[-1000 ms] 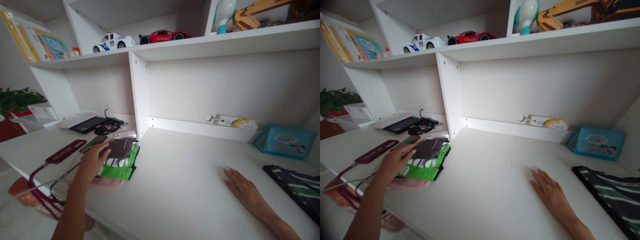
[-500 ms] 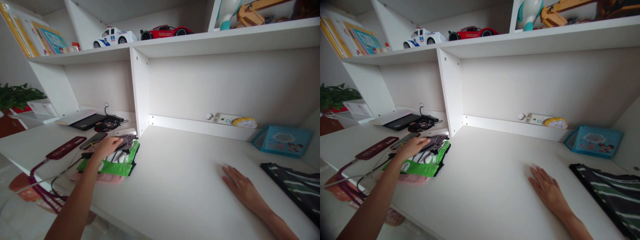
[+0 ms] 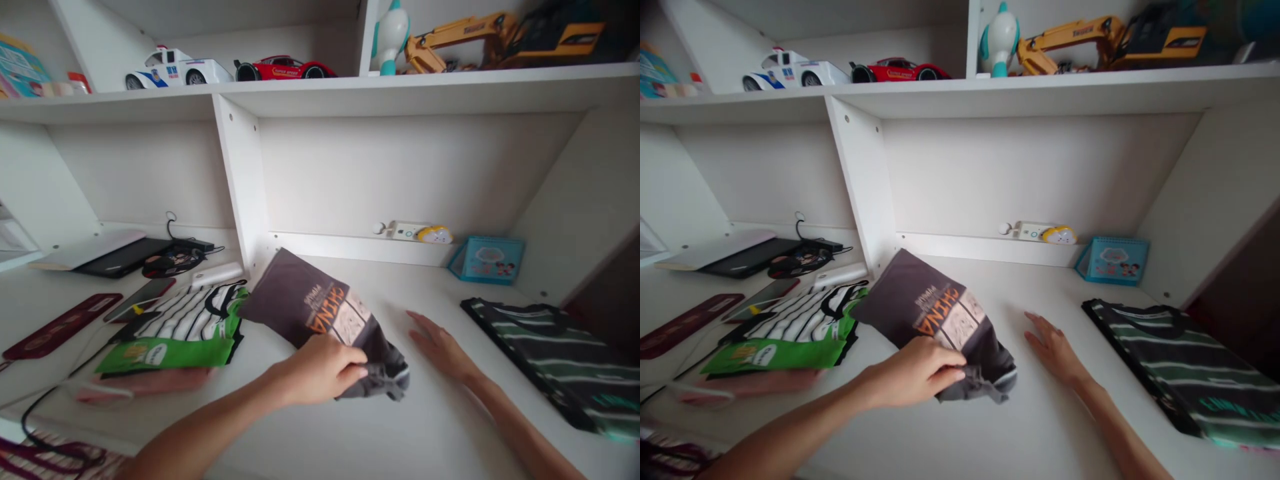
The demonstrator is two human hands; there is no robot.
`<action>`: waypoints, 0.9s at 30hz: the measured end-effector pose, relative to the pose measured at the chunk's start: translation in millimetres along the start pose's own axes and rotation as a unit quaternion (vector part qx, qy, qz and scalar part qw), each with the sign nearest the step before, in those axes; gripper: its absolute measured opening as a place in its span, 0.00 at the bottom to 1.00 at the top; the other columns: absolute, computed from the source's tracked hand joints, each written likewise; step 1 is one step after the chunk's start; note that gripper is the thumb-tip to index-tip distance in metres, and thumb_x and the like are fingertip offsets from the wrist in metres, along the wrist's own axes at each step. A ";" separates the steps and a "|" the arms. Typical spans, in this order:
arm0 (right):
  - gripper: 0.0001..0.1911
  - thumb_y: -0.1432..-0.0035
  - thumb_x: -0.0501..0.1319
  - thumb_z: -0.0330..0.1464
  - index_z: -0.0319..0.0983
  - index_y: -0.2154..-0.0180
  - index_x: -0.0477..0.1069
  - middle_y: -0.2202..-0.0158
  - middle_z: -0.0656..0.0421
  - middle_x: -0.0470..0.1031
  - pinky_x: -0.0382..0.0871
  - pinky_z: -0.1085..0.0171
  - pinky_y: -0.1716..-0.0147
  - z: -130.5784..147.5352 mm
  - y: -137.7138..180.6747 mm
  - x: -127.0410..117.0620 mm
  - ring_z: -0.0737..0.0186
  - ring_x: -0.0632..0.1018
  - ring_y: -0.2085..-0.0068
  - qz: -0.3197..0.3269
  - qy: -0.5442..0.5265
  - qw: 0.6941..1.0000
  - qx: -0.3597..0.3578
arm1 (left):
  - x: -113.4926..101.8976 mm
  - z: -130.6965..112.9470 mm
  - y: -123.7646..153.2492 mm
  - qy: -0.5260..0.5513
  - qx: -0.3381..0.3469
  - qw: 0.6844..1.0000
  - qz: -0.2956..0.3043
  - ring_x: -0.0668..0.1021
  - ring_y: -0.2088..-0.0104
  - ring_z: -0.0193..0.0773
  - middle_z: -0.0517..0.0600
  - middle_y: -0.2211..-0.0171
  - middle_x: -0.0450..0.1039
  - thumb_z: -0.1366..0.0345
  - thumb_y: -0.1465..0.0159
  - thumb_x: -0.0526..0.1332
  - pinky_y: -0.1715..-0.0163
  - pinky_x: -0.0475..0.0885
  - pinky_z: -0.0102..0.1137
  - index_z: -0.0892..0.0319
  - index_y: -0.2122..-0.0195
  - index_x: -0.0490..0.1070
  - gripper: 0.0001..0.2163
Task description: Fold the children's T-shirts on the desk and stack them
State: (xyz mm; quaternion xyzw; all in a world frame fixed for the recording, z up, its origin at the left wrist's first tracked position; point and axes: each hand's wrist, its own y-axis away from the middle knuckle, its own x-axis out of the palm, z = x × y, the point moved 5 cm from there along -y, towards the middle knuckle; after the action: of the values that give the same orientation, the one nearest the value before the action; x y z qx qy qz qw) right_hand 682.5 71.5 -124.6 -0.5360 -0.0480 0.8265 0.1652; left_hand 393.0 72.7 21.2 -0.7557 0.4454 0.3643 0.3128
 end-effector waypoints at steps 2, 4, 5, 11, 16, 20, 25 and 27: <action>0.26 0.42 0.44 0.48 0.41 0.49 0.63 0.49 0.54 0.68 0.64 0.59 0.51 14.3 3.2 -17.4 0.57 0.70 0.50 0.026 -0.074 0.997 0.004 | 21.6 11.9 6.9 -0.007 -0.002 0.999 0.043 0.60 0.84 0.28 0.42 0.85 0.54 0.71 0.43 0.54 0.81 0.51 0.24 0.59 0.81 0.60 0.10; 0.24 0.42 0.47 0.47 0.42 0.51 0.65 0.51 0.55 0.69 0.65 0.60 0.51 38.1 12.2 -34.1 0.57 0.71 0.51 0.071 -0.112 0.991 -0.017 | 33.3 21.2 15.1 0.020 -0.020 0.998 0.065 0.58 0.85 0.27 0.41 0.86 0.53 0.72 0.44 0.53 0.83 0.50 0.24 0.58 0.80 0.58 0.08; 0.24 0.43 0.49 0.47 0.42 0.50 0.65 0.48 0.55 0.67 0.62 0.59 0.49 52.9 18.9 -40.2 0.57 0.69 0.49 0.107 -0.120 0.986 -0.043 | 36.4 23.8 18.7 0.041 -0.032 0.996 0.070 0.57 0.85 0.27 0.40 0.85 0.52 0.72 0.44 0.52 0.83 0.50 0.24 0.58 0.79 0.58 0.07; 0.45 0.59 0.65 0.48 0.47 0.41 0.52 0.36 0.55 0.39 0.49 0.49 0.44 117.1 71.0 -42.3 0.46 0.48 0.38 0.357 -0.128 0.916 -0.132 | 31.2 35.8 19.3 0.211 -0.107 0.971 0.011 0.62 0.76 0.28 0.42 0.78 0.57 0.70 0.44 0.51 0.78 0.55 0.22 0.60 0.73 0.62 0.03; 0.21 0.47 0.55 0.30 0.42 0.49 0.64 0.45 0.55 0.62 0.59 0.58 0.48 149.3 71.3 -47.8 0.57 0.65 0.46 0.183 -0.099 0.966 -0.153 | 12.0 56.2 1.4 0.271 -0.152 0.942 -0.127 0.63 0.74 0.31 0.43 0.76 0.58 0.70 0.44 0.47 0.74 0.59 0.23 0.59 0.72 0.60 0.05; 0.22 0.53 0.46 0.20 0.41 0.58 0.66 0.56 0.57 0.68 0.65 0.65 0.57 154.0 49.0 -63.8 0.63 0.72 0.58 0.039 -0.044 0.991 -0.123 | 5.6 43.1 -11.5 0.218 -0.109 0.961 -0.127 0.63 0.74 0.30 0.43 0.77 0.58 0.61 0.42 0.52 0.74 0.58 0.24 0.60 0.74 0.61 0.09; 0.14 0.51 0.48 0.22 0.39 0.65 0.67 0.67 0.58 0.71 0.62 0.67 0.68 137.4 28.0 -81.1 0.63 0.73 0.68 0.024 0.105 0.993 -0.049 | -8.7 30.7 -22.9 0.107 -0.079 0.983 -0.125 0.63 0.77 0.29 0.40 0.79 0.59 0.64 0.48 0.60 0.78 0.56 0.23 0.59 0.72 0.63 0.07; 0.12 0.49 0.48 0.24 0.40 0.66 0.67 0.74 0.60 0.71 0.59 0.68 0.73 133.0 26.1 -87.2 0.63 0.73 0.72 0.043 0.133 0.989 -0.040 | -22.1 31.4 -28.9 0.062 -0.059 0.987 -0.134 0.65 0.77 0.29 0.40 0.79 0.60 0.70 0.49 0.56 0.78 0.57 0.23 0.59 0.71 0.64 0.04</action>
State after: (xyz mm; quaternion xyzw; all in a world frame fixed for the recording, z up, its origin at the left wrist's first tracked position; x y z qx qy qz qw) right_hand 589.1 31.7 0.5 -0.6492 -0.0355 0.7514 0.1127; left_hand 403.1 119.4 26.9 -0.8469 0.3361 0.2975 0.2853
